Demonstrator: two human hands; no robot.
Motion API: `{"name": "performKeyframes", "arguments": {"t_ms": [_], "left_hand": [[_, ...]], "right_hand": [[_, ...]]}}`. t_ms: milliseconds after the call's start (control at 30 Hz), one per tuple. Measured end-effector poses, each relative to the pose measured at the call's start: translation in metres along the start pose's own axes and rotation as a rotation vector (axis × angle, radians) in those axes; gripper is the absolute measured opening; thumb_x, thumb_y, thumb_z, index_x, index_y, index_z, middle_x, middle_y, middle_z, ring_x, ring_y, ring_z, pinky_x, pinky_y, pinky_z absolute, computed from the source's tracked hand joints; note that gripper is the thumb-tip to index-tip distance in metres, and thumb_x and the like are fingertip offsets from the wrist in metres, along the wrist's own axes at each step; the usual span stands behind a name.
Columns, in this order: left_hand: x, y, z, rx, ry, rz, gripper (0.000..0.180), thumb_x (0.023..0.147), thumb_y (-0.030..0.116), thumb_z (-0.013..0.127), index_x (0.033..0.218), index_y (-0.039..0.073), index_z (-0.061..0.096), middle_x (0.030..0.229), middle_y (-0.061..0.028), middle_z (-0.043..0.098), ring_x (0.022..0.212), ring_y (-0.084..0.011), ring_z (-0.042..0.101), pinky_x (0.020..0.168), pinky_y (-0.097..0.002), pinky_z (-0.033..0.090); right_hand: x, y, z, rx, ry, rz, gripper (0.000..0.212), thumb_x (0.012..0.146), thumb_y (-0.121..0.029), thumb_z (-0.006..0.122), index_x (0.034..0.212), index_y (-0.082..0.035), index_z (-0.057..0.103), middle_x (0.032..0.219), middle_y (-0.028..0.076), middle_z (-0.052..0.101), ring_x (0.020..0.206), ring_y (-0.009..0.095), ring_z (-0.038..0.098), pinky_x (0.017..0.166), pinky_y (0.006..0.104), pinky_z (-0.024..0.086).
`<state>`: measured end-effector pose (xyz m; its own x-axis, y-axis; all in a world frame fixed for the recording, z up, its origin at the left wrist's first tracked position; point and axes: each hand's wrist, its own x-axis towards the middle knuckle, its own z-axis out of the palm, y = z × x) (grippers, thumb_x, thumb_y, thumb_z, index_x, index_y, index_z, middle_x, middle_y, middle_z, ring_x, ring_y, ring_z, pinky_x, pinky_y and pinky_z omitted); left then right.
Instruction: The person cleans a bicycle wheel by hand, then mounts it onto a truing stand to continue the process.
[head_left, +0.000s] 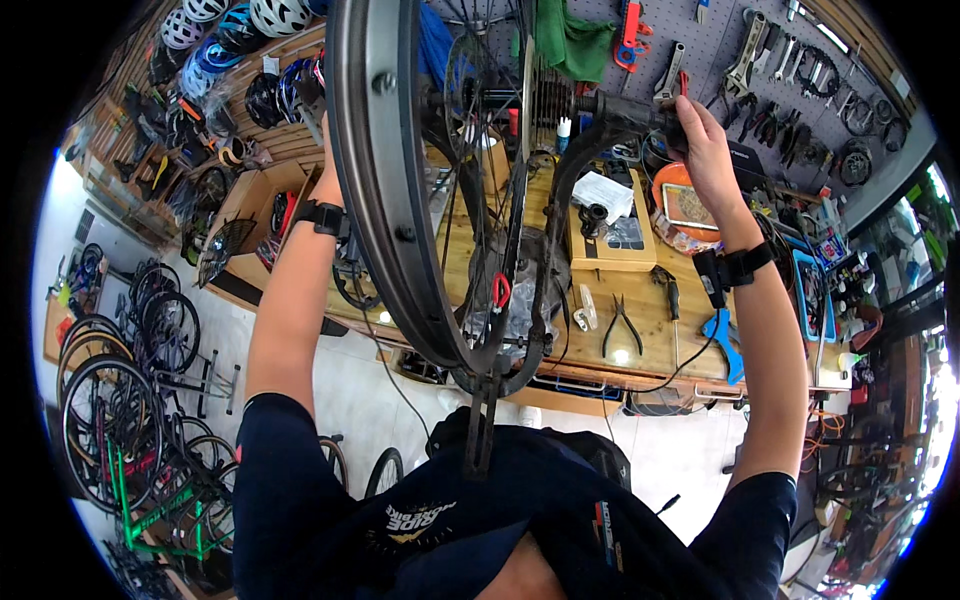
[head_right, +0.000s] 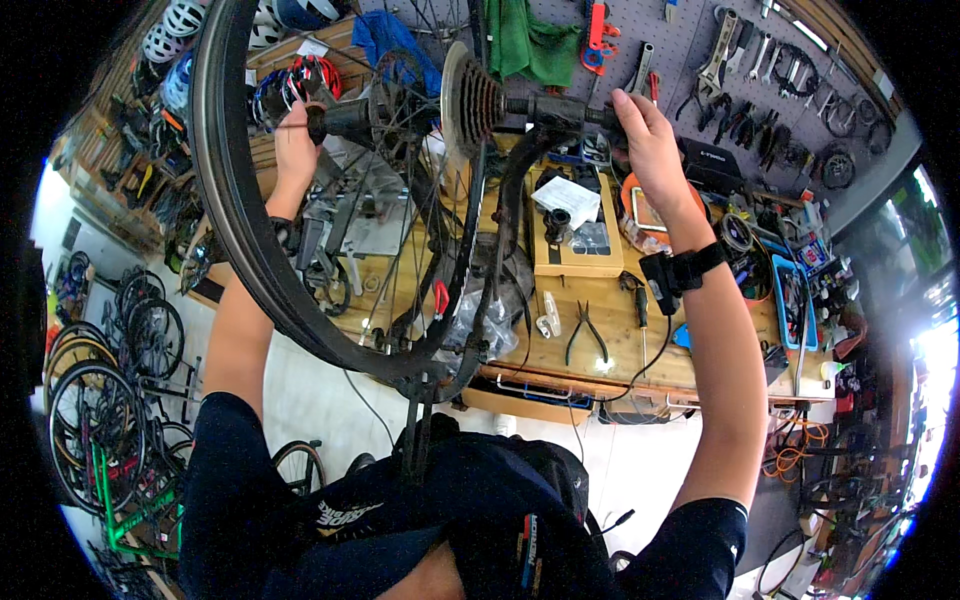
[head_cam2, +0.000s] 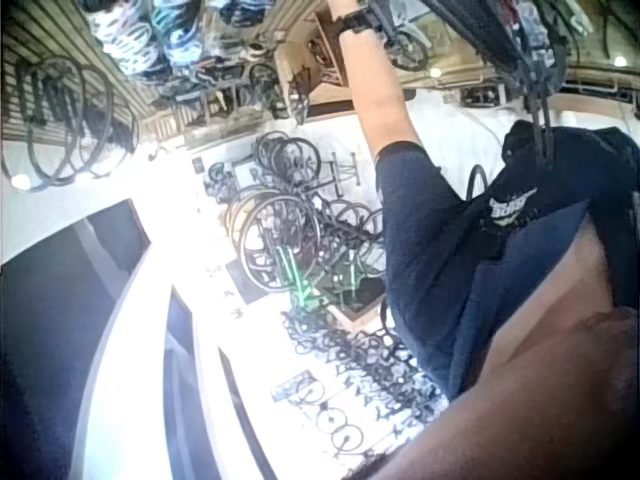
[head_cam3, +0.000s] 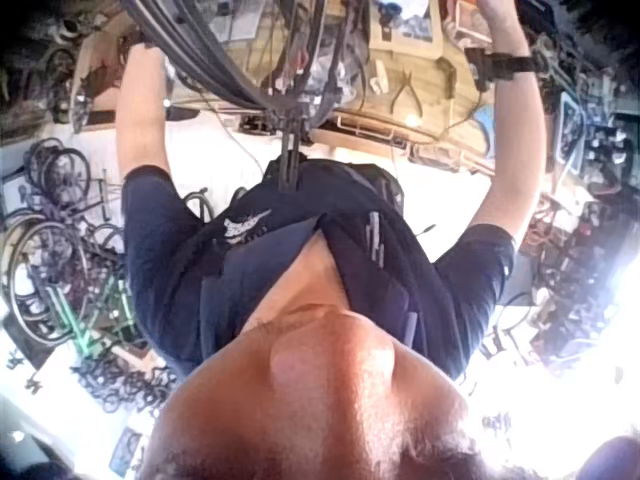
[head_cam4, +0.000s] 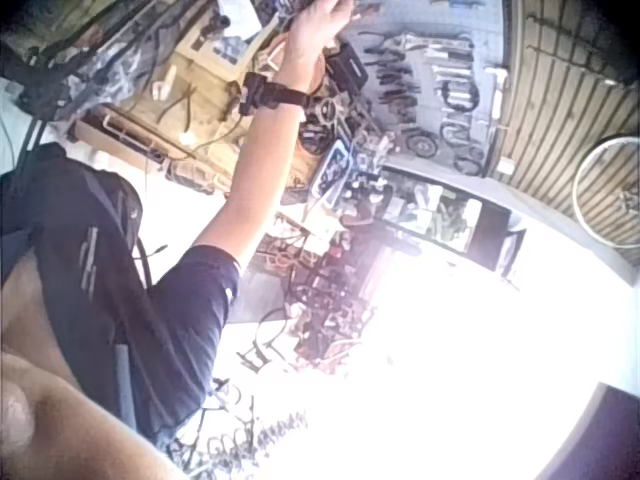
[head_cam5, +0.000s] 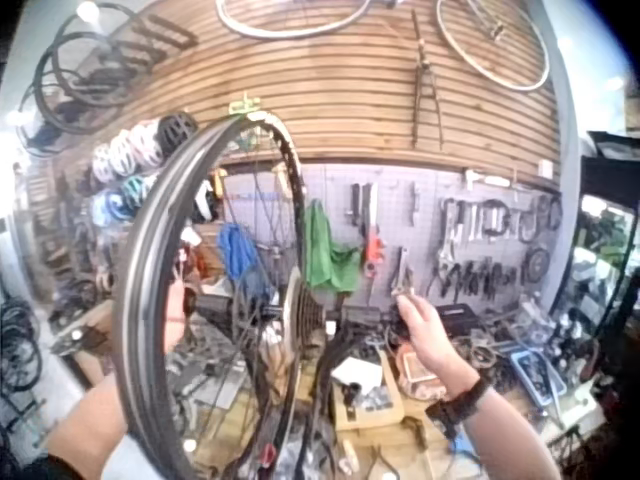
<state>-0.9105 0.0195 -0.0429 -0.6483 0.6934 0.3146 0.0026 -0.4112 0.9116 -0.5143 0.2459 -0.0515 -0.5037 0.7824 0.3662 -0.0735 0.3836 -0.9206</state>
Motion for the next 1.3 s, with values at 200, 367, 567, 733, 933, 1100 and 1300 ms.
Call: {"name": "performKeyframes", "arguments": {"t_ms": [200, 367, 567, 733, 933, 1100, 1300], "left_hand": [[0.006, 0.022, -0.017, 0.501, -0.18, -0.007, 0.039, 0.1, 0.038, 0.04, 0.106, 0.005, 0.061, 0.07, -0.0037, 0.058, 0.052, -0.0148, 0.056, 0.049, -0.0294, 0.042], [0.024, 0.041, -0.006, 0.562, -0.172, -0.346, 0.045, 0.098, 0.05, 0.045, 0.108, 0.008, 0.058, 0.066, -0.0026, 0.06, 0.054, -0.0113, 0.055, 0.048, -0.0269, 0.044], [0.03, 0.004, -0.022, 0.687, -0.078, 0.037, 0.045, 0.101, 0.039, 0.039, 0.093, 0.002, 0.063, 0.068, -0.0064, 0.063, 0.05, -0.0131, 0.053, 0.049, -0.028, 0.039], [0.025, -0.02, -0.025, 0.623, 0.04, 0.491, 0.045, 0.102, 0.037, 0.038, 0.1, -0.001, 0.062, 0.069, -0.0082, 0.063, 0.054, -0.0153, 0.056, 0.053, -0.0289, 0.042], [0.034, 0.006, -0.022, 0.639, -0.082, -0.054, 0.045, 0.101, 0.042, 0.042, 0.109, 0.002, 0.059, 0.076, -0.0071, 0.064, 0.061, -0.0144, 0.06, 0.057, -0.0276, 0.047], [0.032, 0.034, -0.018, 0.484, -0.052, -0.355, 0.04, 0.099, 0.042, 0.047, 0.112, 0.005, 0.054, 0.083, -0.0055, 0.061, 0.062, -0.0141, 0.058, 0.053, -0.0297, 0.047], [0.032, -0.001, -0.015, 0.385, -0.039, -0.067, 0.031, 0.102, 0.034, 0.043, 0.112, 0.005, 0.05, 0.081, -0.0079, 0.056, 0.063, -0.0165, 0.052, 0.052, -0.0323, 0.04]], "right_hand": [[0.003, -0.031, -0.004, -0.166, -0.112, 0.306, 0.058, 0.094, -0.06, 0.047, 0.1, -0.004, 0.06, 0.081, 0.003, 0.06, 0.062, 0.01, 0.051, 0.053, 0.0258, 0.043], [0.009, -0.054, -0.011, -0.116, -0.271, 0.509, 0.051, 0.091, -0.06, 0.054, 0.083, -0.01, 0.059, 0.065, 0.003, 0.057, 0.045, 0.006, 0.041, 0.04, 0.0207, 0.028], [-0.002, -0.01, -0.005, 0.029, -0.116, 0.151, 0.05, 0.095, -0.054, 0.053, 0.107, -0.005, 0.056, 0.078, 0.003, 0.057, 0.057, 0.005, 0.042, 0.05, 0.0211, 0.031], [-0.003, 0.009, -0.003, 0.031, -0.092, -0.055, 0.057, 0.097, -0.051, 0.052, 0.129, -0.005, 0.051, 0.092, -0.001, 0.058, 0.074, 0.006, 0.049, 0.065, 0.023, 0.04], [0.004, -0.018, -0.016, -0.151, -0.168, 0.213, 0.055, 0.097, -0.055, 0.047, 0.119, -0.005, 0.056, 0.087, 0.0, 0.063, 0.067, 0.008, 0.049, 0.063, 0.0251, 0.041], [0.012, -0.053, 0.012, -0.04, -0.079, 0.318, 0.055, 0.1, -0.052, 0.037, 0.081, -0.006, 0.059, 0.064, 0.003, 0.056, 0.048, 0.017, 0.049, 0.043, 0.0269, 0.037], [0.011, -0.025, 0.003, -0.09, -0.015, 0.14, 0.048, 0.102, -0.041, 0.038, 0.083, -0.004, 0.061, 0.061, 0.002, 0.054, 0.049, 0.012, 0.047, 0.045, 0.0264, 0.036]]}}
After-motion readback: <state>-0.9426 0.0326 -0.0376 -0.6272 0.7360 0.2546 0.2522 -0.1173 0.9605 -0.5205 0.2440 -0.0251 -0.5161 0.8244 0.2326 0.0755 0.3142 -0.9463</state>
